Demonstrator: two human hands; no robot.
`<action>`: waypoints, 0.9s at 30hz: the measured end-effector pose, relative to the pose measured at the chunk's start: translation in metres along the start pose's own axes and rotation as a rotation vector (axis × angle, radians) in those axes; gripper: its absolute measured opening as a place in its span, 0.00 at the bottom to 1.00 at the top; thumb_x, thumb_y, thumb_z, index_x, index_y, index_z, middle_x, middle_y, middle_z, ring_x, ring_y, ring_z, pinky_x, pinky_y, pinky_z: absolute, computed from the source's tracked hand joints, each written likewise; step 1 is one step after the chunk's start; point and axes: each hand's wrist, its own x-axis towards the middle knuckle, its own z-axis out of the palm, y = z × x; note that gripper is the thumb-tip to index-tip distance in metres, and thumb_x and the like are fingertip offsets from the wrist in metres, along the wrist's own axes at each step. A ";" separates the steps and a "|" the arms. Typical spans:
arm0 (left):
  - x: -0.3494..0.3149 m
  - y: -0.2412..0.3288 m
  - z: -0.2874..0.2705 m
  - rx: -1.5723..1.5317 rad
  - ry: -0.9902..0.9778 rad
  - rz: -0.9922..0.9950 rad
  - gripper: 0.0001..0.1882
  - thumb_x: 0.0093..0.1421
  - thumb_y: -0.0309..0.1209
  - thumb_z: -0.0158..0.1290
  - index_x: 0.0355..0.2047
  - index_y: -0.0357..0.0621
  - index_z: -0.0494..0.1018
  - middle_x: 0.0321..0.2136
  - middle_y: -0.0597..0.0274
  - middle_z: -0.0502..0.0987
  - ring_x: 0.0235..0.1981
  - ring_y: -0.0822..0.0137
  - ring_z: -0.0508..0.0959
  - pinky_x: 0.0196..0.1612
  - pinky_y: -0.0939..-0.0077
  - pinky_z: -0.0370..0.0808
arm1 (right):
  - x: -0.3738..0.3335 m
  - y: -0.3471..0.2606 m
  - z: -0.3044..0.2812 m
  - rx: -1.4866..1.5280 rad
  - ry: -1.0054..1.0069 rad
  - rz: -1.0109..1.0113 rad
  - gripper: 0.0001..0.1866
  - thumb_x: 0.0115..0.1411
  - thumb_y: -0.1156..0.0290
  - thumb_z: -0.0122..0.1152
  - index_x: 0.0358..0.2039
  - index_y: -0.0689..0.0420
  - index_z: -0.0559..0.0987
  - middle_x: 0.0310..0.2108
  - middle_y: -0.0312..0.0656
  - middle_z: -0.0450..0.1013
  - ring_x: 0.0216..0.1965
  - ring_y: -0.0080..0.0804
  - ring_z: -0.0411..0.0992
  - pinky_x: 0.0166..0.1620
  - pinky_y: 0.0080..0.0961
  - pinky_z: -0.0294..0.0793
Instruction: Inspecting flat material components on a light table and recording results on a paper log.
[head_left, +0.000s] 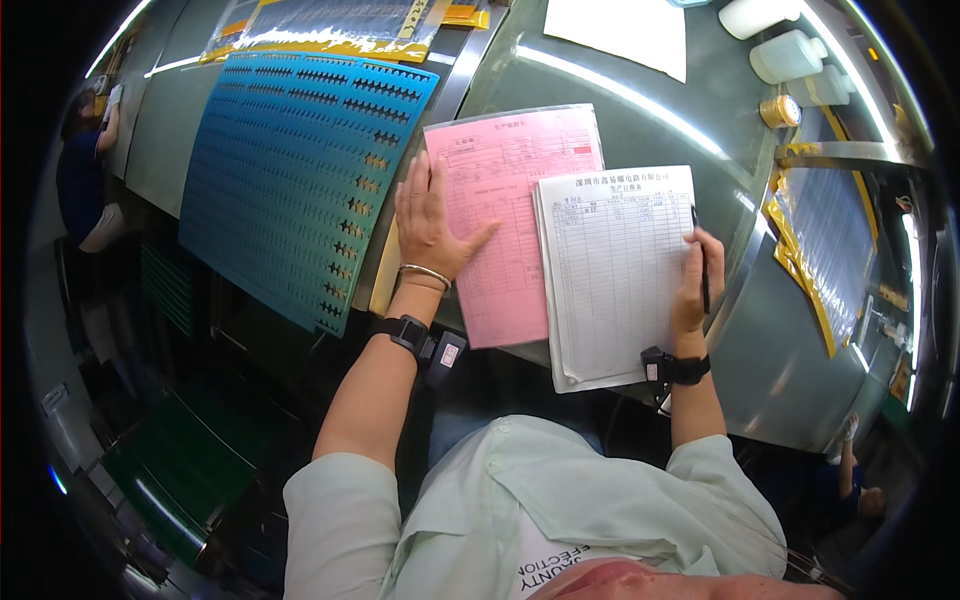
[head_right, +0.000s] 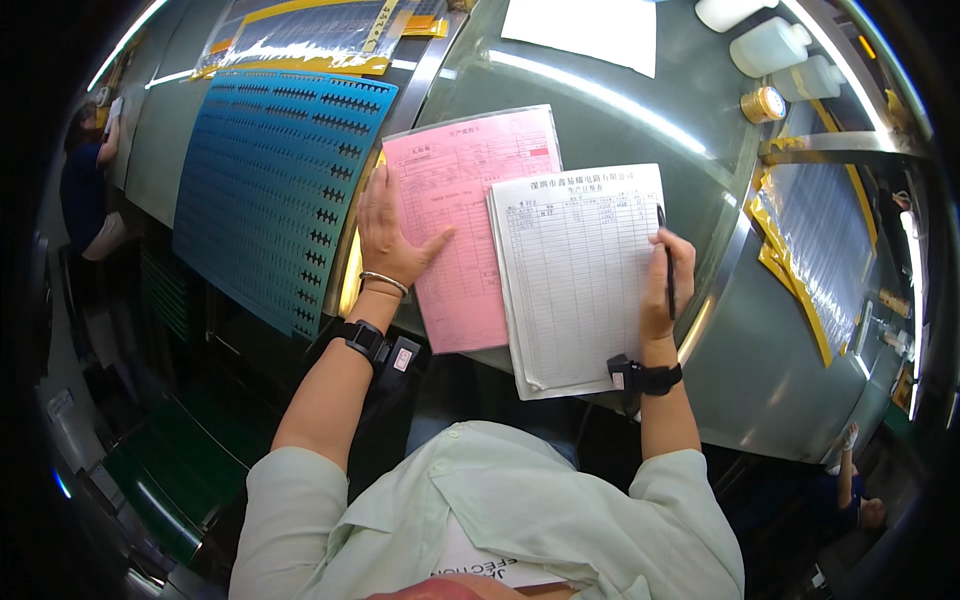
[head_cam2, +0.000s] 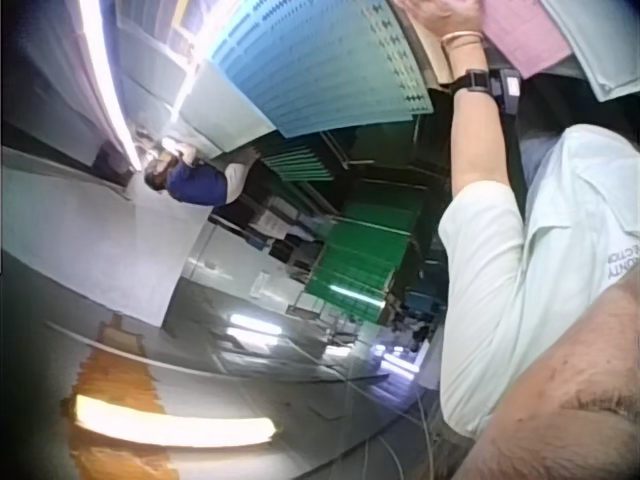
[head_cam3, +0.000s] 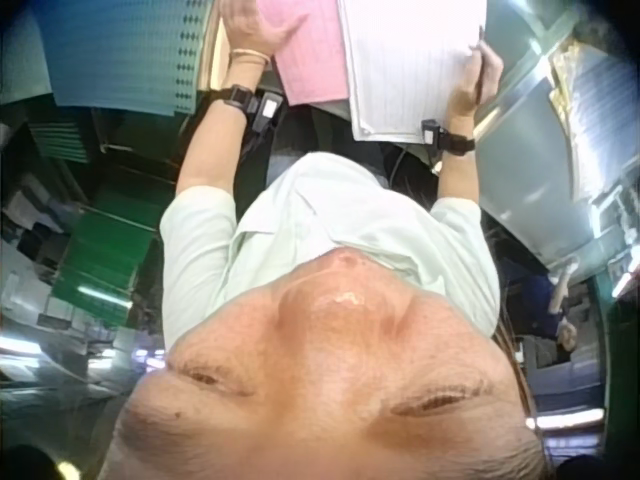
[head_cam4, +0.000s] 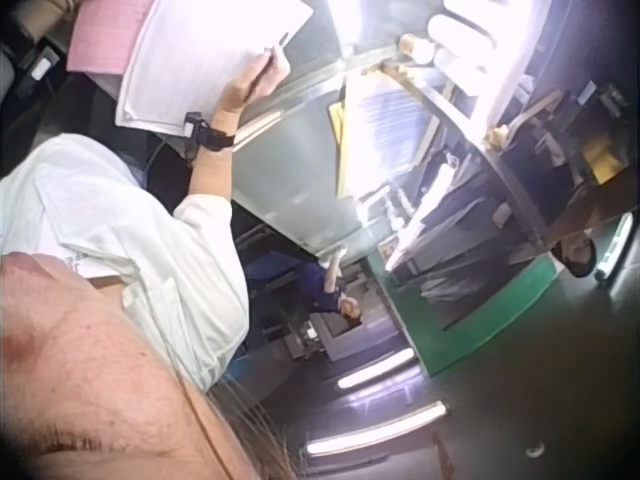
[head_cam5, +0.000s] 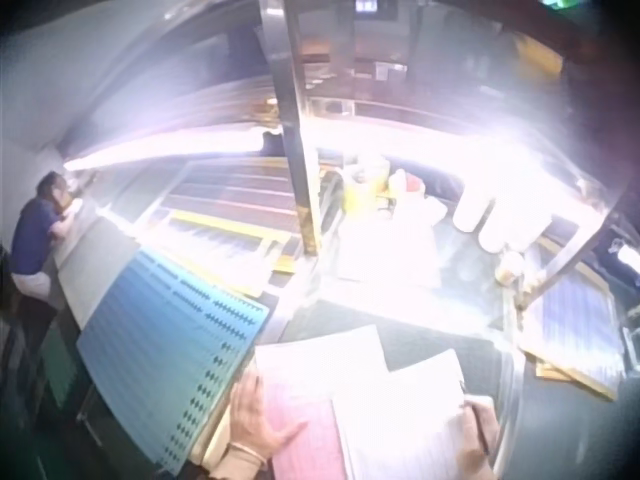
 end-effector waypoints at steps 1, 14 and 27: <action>0.000 0.000 0.001 0.001 0.005 -0.004 0.53 0.42 0.56 0.60 0.60 0.39 0.50 0.59 0.45 0.53 0.60 0.48 0.54 0.62 0.57 0.50 | -0.004 0.009 -0.005 -0.026 -0.048 -0.052 0.10 0.60 0.77 0.45 0.40 0.63 0.72 0.35 0.41 0.70 0.39 0.25 0.68 0.46 0.21 0.64; 0.001 0.002 0.000 0.052 -0.010 0.019 0.40 0.45 0.56 0.58 0.51 0.43 0.64 0.57 0.46 0.58 0.60 0.49 0.54 0.61 0.55 0.51 | 0.012 0.015 0.021 0.219 -0.192 0.178 0.05 0.59 0.77 0.51 0.35 0.64 0.74 0.27 0.35 0.71 0.29 0.17 0.67 0.32 0.12 0.65; 0.001 0.003 -0.001 0.044 0.006 0.027 0.38 0.46 0.54 0.58 0.50 0.43 0.64 0.57 0.47 0.58 0.60 0.49 0.55 0.60 0.54 0.51 | 0.007 0.015 0.022 0.189 -0.172 0.175 0.06 0.60 0.75 0.51 0.33 0.63 0.74 0.22 0.33 0.69 0.23 0.14 0.64 0.26 0.09 0.61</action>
